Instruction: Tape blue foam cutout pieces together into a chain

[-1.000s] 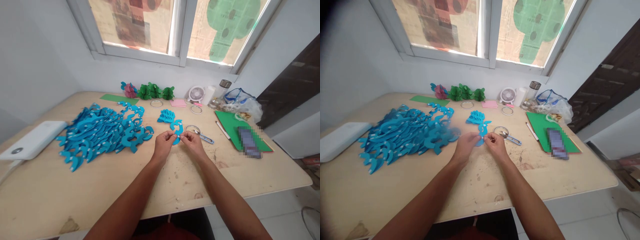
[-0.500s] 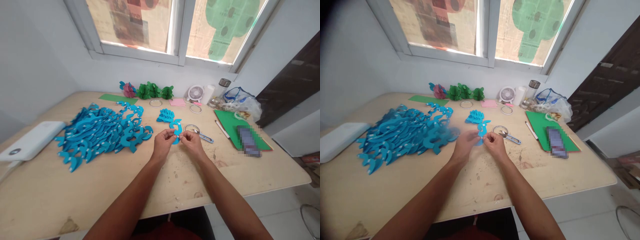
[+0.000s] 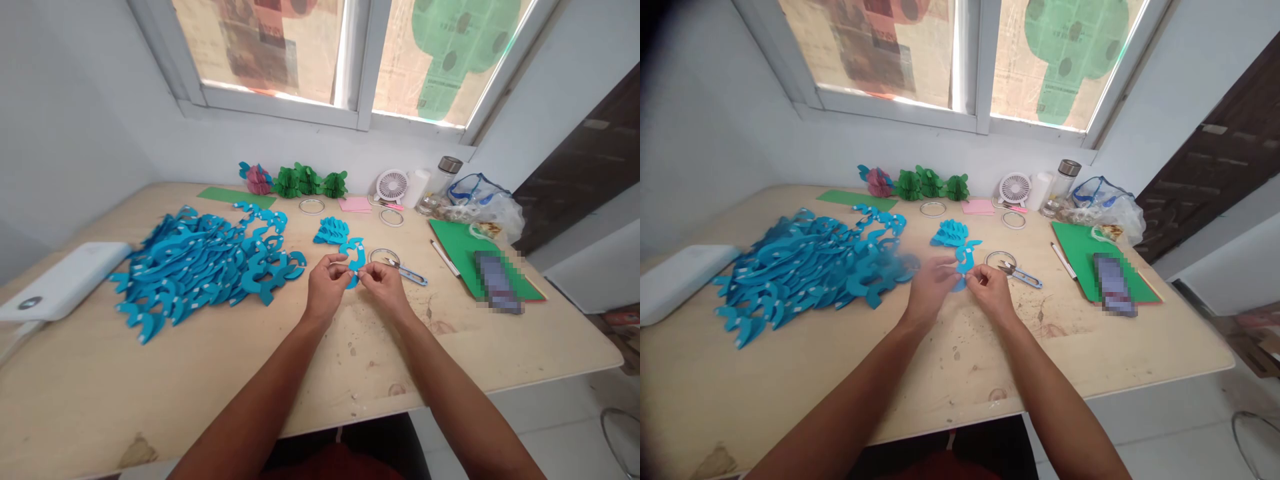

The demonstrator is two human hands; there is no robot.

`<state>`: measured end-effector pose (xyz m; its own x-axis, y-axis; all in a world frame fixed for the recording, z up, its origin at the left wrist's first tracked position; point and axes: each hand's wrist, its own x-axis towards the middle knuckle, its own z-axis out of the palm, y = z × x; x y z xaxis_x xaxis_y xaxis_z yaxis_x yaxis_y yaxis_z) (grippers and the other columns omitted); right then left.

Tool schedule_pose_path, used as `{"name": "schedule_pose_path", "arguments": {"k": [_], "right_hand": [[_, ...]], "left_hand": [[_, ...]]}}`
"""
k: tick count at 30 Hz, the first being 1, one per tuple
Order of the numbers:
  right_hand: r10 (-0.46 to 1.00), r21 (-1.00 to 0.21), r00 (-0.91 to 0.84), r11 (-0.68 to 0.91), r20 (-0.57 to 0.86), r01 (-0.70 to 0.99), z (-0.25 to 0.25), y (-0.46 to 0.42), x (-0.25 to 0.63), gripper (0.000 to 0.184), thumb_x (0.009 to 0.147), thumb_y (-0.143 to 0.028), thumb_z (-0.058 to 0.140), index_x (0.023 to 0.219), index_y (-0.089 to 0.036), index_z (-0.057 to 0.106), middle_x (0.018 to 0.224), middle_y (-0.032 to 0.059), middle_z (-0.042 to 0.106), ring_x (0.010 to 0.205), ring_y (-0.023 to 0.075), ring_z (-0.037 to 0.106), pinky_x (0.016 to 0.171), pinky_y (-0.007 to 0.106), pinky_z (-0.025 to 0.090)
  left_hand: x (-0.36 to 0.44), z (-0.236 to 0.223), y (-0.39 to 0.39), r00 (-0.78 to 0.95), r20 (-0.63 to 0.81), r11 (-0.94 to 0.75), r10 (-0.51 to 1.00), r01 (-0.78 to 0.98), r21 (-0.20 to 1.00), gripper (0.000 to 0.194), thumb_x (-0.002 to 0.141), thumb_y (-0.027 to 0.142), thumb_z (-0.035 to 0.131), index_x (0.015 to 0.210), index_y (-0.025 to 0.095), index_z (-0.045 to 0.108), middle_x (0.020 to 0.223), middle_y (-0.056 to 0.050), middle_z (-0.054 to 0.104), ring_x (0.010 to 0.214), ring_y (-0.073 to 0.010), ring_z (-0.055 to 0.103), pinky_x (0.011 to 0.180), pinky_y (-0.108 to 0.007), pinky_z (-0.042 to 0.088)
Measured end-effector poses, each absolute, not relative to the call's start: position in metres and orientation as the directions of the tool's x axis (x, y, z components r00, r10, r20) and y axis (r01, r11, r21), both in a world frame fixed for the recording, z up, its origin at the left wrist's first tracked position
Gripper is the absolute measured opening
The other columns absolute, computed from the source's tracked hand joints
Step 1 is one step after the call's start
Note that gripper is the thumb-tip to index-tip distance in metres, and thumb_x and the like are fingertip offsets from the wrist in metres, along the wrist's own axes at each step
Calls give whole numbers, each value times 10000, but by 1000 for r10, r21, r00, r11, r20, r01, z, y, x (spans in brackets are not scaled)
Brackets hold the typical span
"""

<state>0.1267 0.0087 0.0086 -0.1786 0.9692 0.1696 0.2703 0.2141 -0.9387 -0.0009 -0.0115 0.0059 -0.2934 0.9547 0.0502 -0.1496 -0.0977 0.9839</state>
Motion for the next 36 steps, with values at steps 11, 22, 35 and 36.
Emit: {"name": "schedule_pose_path", "arguments": {"k": [11, 22, 35, 36], "right_hand": [[973, -938, -158, 205, 166, 278, 9, 9, 126, 129, 689, -275, 549, 648, -162, 597, 572, -15, 535, 519, 103, 440, 513, 230, 351], [979, -943, -136, 183, 150, 277, 9, 8, 125, 165, 698, -309, 557, 644, -166, 619, 581, -4, 576, 526, 110, 457, 496, 230, 356], [992, -956, -65, 124, 111, 264, 7, 13, 130, 184, 692, -313, 542, 652, -164, 642, 667, 26, 645, 643, 150, 549, 572, 249, 410], [991, -959, -71, 129, 115, 253, 8, 13, 131, 185, 695, -317, 542, 665, -166, 644, 676, 25, 645, 644, 147, 548, 570, 247, 408]], "left_hand": [[0, 8, -13, -276, 48, -96, 960, -161, 982, 361, 590, 161, 652, 947, 151, 597, 661, 0, 653, 609, -118, 592, 581, -220, 447], [0, 9, -14, -313, 70, -108, 947, -104, 989, 353, 585, 150, 648, 926, 173, 559, 644, 13, 641, 603, -122, 596, 578, -223, 450], [0, 10, -12, -383, 24, -101, 923, -182, 978, 341, 574, 150, 660, 894, 170, 546, 652, 11, 633, 628, -131, 612, 597, -233, 453], [0, 9, -12, -379, 5, -90, 925, -207, 974, 352, 570, 157, 669, 900, 169, 548, 655, 10, 635, 634, -132, 615, 604, -235, 455]]}}
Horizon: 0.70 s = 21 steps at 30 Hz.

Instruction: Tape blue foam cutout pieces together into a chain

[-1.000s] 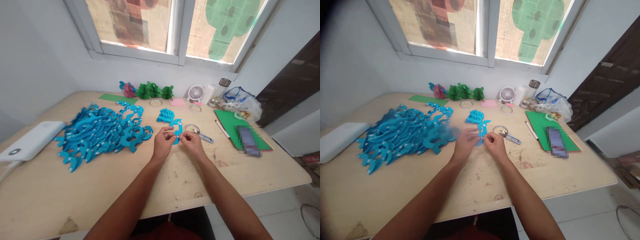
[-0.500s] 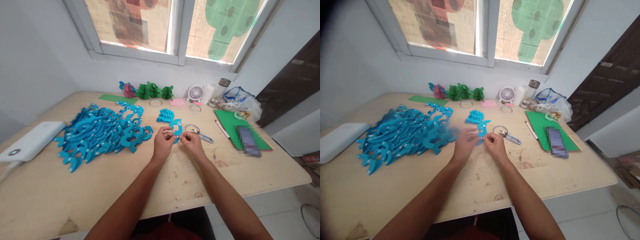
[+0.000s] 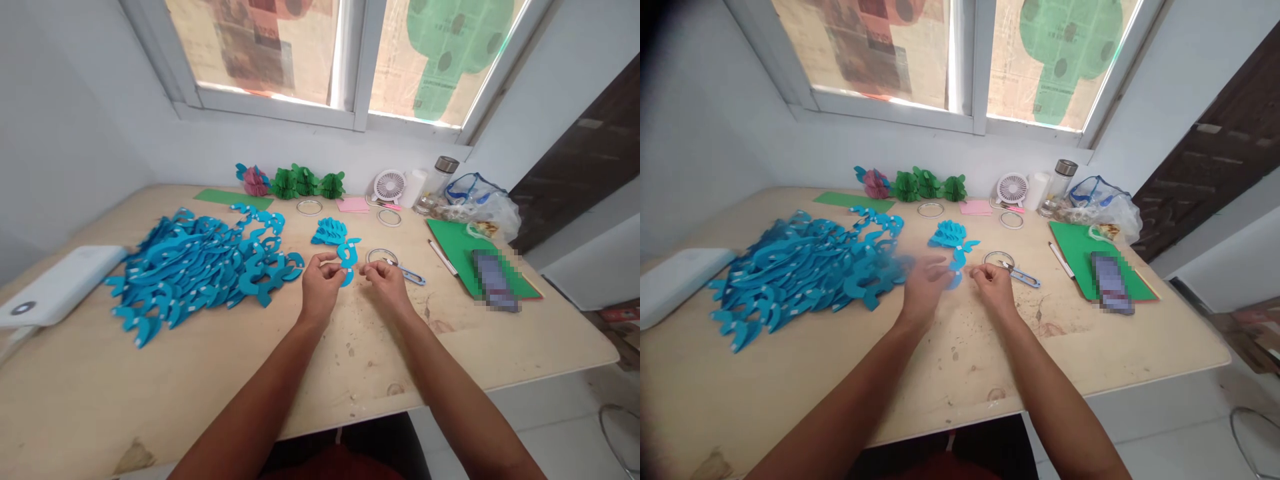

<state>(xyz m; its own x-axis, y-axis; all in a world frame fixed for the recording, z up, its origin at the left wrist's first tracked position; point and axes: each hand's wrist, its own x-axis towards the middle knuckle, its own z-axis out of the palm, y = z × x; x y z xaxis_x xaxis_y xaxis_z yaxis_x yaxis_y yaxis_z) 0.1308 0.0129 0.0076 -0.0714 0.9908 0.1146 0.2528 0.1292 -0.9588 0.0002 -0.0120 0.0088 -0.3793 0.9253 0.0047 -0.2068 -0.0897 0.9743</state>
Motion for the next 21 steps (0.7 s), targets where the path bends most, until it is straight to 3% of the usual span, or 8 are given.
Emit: {"name": "schedule_pose_path", "arguments": {"k": [4, 11, 16, 21], "right_hand": [[982, -967, -151, 140, 109, 212, 10, 10, 128, 178, 695, -323, 565, 737, -169, 645, 686, 12, 633, 608, 129, 527, 561, 238, 397], [981, -968, -163, 142, 109, 208, 7, 11, 125, 119, 670, -287, 579, 624, -177, 564, 559, -32, 510, 517, 100, 436, 505, 228, 340], [983, -969, -132, 152, 128, 196, 4, 16, 132, 108, 676, -278, 573, 629, -182, 565, 581, -28, 520, 544, 107, 450, 537, 235, 352], [984, -962, -78, 174, 161, 211, 9, 25, 149, 141, 718, -308, 552, 685, -178, 593, 635, -11, 547, 601, 120, 482, 592, 249, 368]], "left_hand": [[0, 4, -11, -349, -25, -66, 937, -248, 966, 360, 570, 183, 683, 907, 169, 558, 663, 12, 639, 637, -124, 612, 623, -238, 457], [3, 9, -14, -293, -40, -41, 955, -265, 963, 288, 581, 209, 674, 851, 148, 595, 658, 1, 637, 647, -126, 606, 635, -240, 456], [3, 14, -17, -211, -111, 58, 971, -243, 968, 268, 570, 220, 687, 822, 144, 639, 758, -40, 668, 666, -137, 601, 565, -232, 459], [0, 12, -17, -239, -100, 42, 966, -234, 971, 165, 599, 211, 654, 751, 147, 649, 786, -46, 677, 656, -126, 592, 518, -210, 433]]}}
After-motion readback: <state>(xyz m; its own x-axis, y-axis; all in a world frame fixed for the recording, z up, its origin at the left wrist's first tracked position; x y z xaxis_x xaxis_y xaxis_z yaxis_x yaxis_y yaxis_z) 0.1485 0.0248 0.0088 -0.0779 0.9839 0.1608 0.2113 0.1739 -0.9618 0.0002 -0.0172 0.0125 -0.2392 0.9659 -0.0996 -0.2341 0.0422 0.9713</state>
